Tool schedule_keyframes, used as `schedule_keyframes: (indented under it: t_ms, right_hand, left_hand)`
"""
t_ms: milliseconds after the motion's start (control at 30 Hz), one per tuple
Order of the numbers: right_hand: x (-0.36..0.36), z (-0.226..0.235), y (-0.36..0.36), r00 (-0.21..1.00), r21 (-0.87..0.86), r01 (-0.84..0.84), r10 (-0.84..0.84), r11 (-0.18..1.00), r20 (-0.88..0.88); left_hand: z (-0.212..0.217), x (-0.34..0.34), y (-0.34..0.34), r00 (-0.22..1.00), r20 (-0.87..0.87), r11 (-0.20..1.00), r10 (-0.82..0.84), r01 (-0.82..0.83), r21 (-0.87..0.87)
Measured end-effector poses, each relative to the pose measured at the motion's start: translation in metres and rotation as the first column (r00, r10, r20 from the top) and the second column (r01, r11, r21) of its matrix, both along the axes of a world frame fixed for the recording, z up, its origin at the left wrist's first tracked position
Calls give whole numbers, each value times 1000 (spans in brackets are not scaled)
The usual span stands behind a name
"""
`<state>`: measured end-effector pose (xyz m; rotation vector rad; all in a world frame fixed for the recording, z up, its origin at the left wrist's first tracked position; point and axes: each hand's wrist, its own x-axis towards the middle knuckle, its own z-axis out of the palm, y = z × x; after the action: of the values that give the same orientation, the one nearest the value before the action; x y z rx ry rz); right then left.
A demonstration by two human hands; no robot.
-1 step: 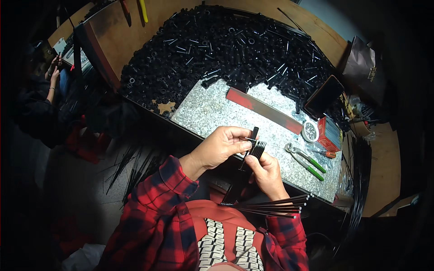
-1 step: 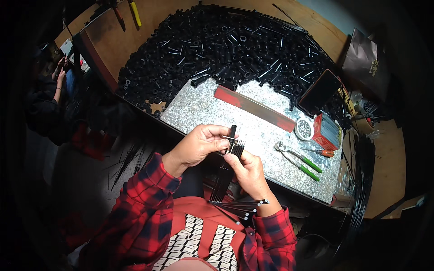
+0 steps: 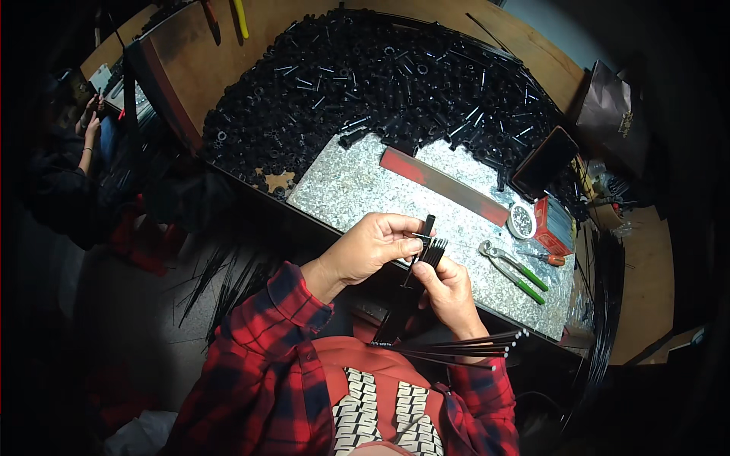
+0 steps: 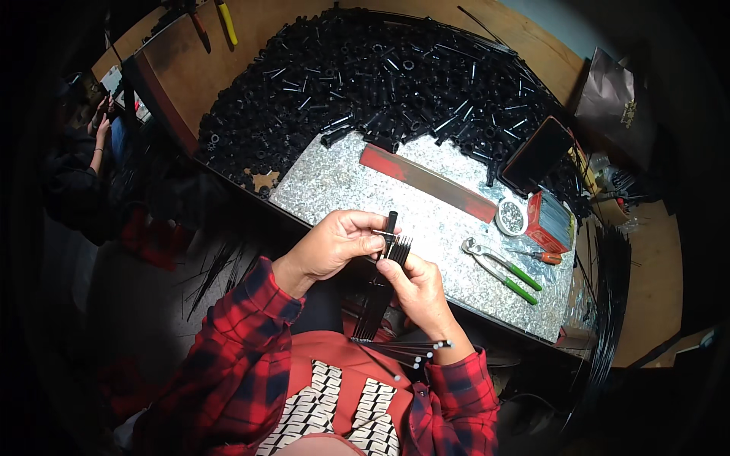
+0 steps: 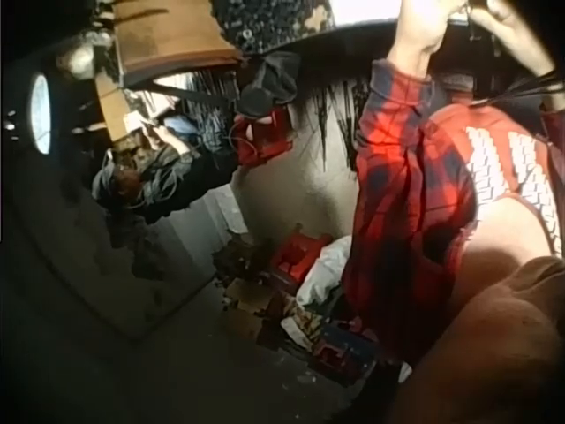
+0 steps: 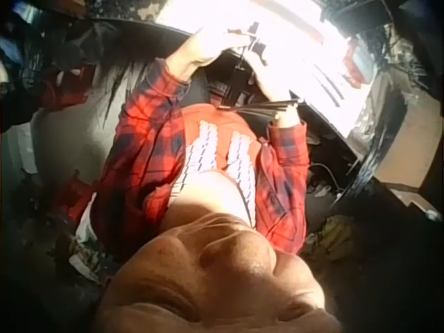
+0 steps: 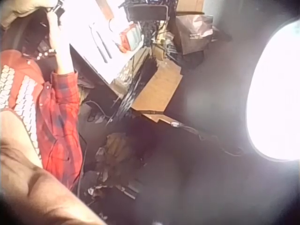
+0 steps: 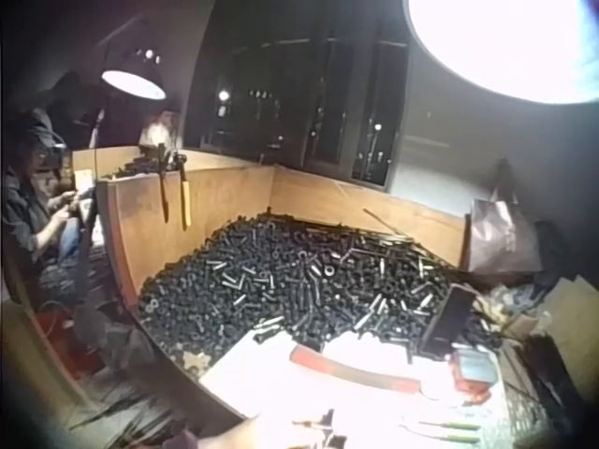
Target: Assembling bundles of black wires by measuring them against a ruler and securing them into connectors.
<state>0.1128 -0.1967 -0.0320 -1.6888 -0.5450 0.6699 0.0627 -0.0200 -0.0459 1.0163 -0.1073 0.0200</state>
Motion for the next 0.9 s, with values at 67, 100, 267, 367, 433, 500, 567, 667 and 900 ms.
schedule_keyframes:
  t_ms: [67,100,267,367,433,500,567,667,900]
  right_hand:
    - [0,3,-2,998,12,-31,32,999,-61]
    - [1,1,-3,998,13,-31,31,999,-60]
    - [9,-13,-3,990,100,-37,49,994,-130]
    - [6,-8,-1,990,62,-78,84,995,-109]
    - [6,-8,0,984,92,-93,106,991,-143]
    - [8,-9,1,977,125,-104,125,987,-175]
    - [10,-11,1,966,133,-142,166,981,-199]
    - [12,-14,1,957,148,-173,202,974,-210]
    - [13,-16,3,960,109,-205,221,973,-173]
  left_hand:
    - [-3,1,2,999,8,999,-39,39,-29]
    - [-3,0,2,997,15,996,-72,72,-57]
    - [5,-1,-6,999,-39,1000,-1,1,-6]
    - [6,-5,-9,995,-59,997,74,-73,21]
    - [9,-8,-8,996,-22,995,91,-90,32]
    - [9,-9,-5,998,-20,998,64,-63,28]
    - [6,-9,-4,1000,-10,999,20,-21,-36]
    - [-2,-8,-3,999,-28,998,19,-21,-63]
    - [-18,-12,-11,991,-121,963,65,-94,-254]
